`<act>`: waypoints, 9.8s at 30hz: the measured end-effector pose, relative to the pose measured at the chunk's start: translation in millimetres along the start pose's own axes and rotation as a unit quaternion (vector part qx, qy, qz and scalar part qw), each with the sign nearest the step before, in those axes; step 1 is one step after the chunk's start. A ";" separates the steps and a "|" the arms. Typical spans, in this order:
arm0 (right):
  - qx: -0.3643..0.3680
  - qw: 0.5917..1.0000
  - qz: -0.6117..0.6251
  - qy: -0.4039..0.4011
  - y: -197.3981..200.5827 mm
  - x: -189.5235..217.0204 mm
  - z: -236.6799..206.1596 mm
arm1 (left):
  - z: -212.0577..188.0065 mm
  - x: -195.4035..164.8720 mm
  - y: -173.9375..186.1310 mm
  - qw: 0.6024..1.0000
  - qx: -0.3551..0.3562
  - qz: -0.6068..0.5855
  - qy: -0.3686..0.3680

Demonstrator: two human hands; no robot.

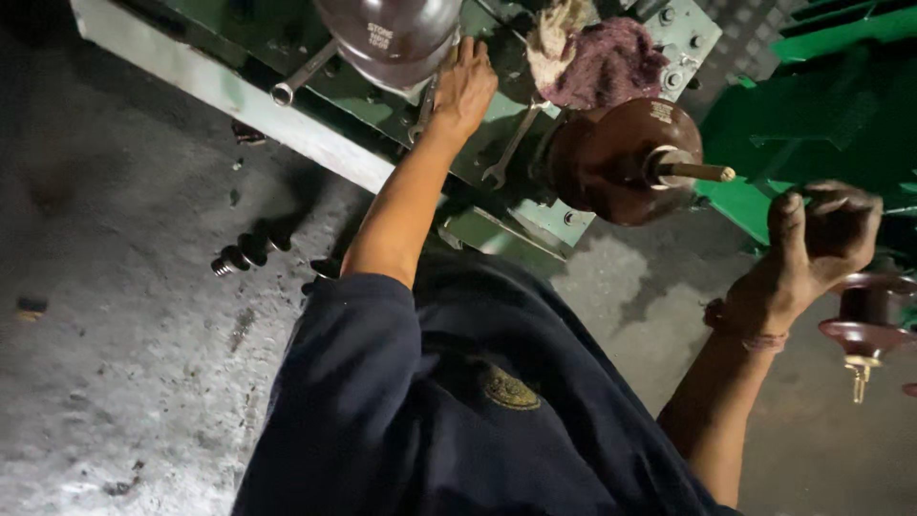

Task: The person fits metal caps and fittings onto brown porcelain insulators on a green workbench, threading and pressing components together by hand, tightening fittings with a wrench, and wiping parts with a cloth. They handle several insulators one at a time and set finished units aside on the bench.

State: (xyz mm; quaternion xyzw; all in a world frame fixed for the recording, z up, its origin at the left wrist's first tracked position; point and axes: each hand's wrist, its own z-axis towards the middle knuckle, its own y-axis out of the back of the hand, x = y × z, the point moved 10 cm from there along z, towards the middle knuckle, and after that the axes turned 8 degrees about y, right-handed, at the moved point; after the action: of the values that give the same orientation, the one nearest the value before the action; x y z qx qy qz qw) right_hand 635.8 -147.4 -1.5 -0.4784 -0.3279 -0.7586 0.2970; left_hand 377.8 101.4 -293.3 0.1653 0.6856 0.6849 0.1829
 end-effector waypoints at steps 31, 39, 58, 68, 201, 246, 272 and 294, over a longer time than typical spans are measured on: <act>0.129 0.959 -0.159 0.195 -83.8 52.2 1.3 | -87.3 -11.5 205.6 0.761 -0.161 -0.608 0.155; 0.126 0.975 -0.100 0.156 -79.2 16.0 -5.5 | -110.9 41.4 34.9 0.914 -0.040 -0.352 0.197; 0.061 0.988 -0.055 0.132 -88.4 -19.3 -23.4 | -100.3 -32.6 233.3 0.666 -0.136 -0.729 0.081; 0.031 0.982 -0.042 0.181 -114.7 -45.1 -16.5 | -107.4 -118.3 363.3 0.842 -0.218 -0.467 -0.163; 0.025 0.952 0.287 0.108 -126.7 -102.2 -19.1 | -98.3 -175.6 385.2 0.877 -0.146 -0.324 -0.322; -0.009 0.960 0.269 0.074 -120.8 -77.4 -12.8 | -89.8 -174.5 362.0 0.889 -0.112 -0.308 -0.320; 0.064 0.989 0.048 0.125 -89.2 13.6 5.9 | -85.2 -110.3 311.2 0.831 -0.115 -0.545 0.001; 0.120 0.985 0.109 0.055 -82.0 13.2 33.2 | -88.4 -119.8 283.7 0.813 -0.157 -0.555 -0.083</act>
State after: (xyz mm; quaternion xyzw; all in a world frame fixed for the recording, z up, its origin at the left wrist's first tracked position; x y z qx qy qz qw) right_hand 586.0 -73.4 4.0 -0.4296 -0.3454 -0.7023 0.4505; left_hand 434.1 -31.5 -7.3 -0.2177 0.5265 0.5486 0.6119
